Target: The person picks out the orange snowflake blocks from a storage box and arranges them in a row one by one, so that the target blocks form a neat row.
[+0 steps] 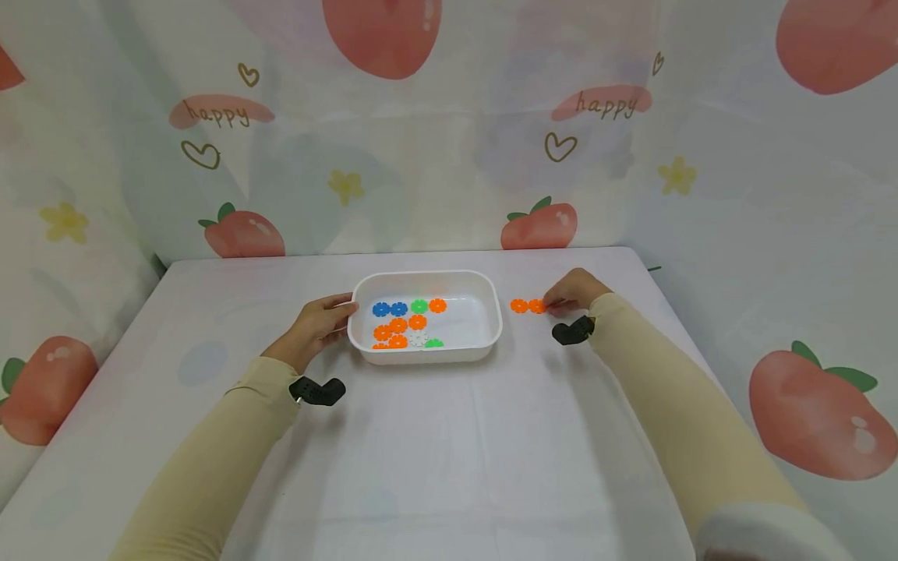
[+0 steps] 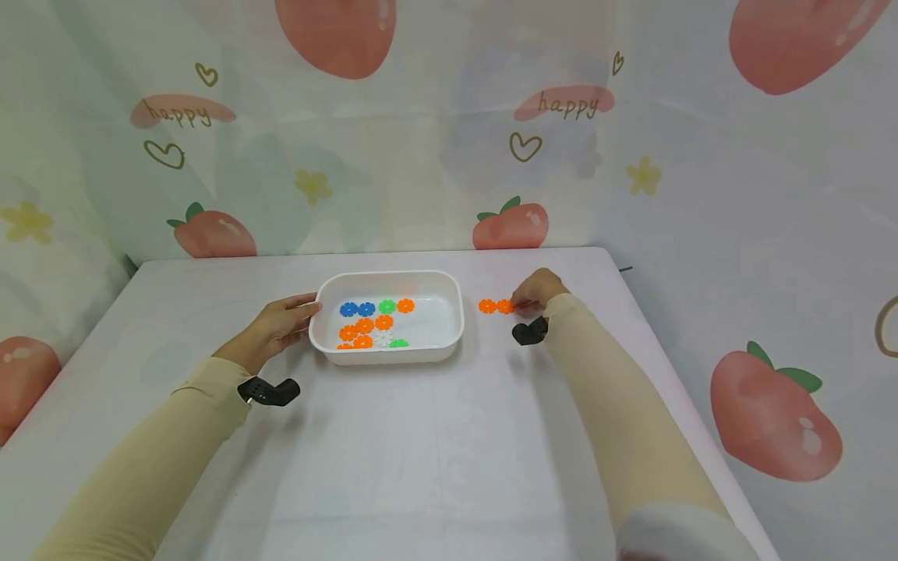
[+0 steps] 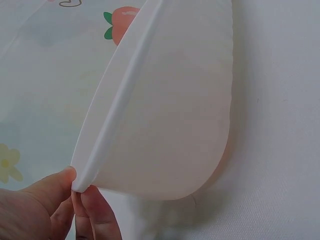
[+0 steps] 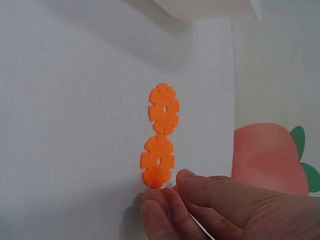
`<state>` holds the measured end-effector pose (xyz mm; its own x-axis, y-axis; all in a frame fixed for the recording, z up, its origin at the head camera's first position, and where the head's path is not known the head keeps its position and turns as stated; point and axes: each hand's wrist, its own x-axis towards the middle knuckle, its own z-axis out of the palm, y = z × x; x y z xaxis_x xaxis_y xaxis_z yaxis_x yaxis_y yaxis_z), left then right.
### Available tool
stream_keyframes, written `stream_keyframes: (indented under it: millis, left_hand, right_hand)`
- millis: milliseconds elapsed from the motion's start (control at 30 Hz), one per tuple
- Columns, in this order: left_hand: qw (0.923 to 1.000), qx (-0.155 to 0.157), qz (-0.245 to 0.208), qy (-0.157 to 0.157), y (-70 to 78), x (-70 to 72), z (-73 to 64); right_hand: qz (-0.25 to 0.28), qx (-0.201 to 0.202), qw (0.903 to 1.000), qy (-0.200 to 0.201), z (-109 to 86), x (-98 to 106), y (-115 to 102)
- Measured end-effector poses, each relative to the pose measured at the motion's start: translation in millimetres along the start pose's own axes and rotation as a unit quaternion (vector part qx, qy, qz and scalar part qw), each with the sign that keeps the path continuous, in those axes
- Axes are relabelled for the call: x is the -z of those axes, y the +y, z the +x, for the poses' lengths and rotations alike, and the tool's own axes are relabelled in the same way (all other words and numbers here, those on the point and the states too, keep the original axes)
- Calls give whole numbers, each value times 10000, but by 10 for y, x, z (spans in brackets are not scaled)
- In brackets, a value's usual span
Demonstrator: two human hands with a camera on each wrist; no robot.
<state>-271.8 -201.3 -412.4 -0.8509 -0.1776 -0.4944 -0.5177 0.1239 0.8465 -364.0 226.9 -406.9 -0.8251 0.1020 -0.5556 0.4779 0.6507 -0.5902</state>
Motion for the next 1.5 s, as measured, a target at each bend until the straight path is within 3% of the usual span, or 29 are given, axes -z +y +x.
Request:
stream_keyframes:
  millis: [200, 400, 667, 933, 1233, 1500]
  left_hand:
    - [9999, -51, -101, -69, 12, 3, -23]
    - [9999, 29, -117, -76, 31, 11, -35]
    - [10000, 30, -55, -47, 25, 6, -17]
    - [10000, 28, -51, -4, 13, 7, -6]
    - [10000, 50, -68, 6, 17, 18, -9]
    - [9999, 87, -62, -28, 21, 13, 7]
  right_hand:
    - [-204, 232, 9994, 150, -137, -48, -144]
    - [410, 770, 9962, 69, -313, -139, -427]
    - [605, 1404, 9869, -509, -548, -287, -741]
    - [816, 1306, 9862, -602, -580, -525, -976]
    - [1024, 1466, 9819, -624, -596, -781, -1076]
    - [943, 1367, 9859, -184, -556, -990, -1108]
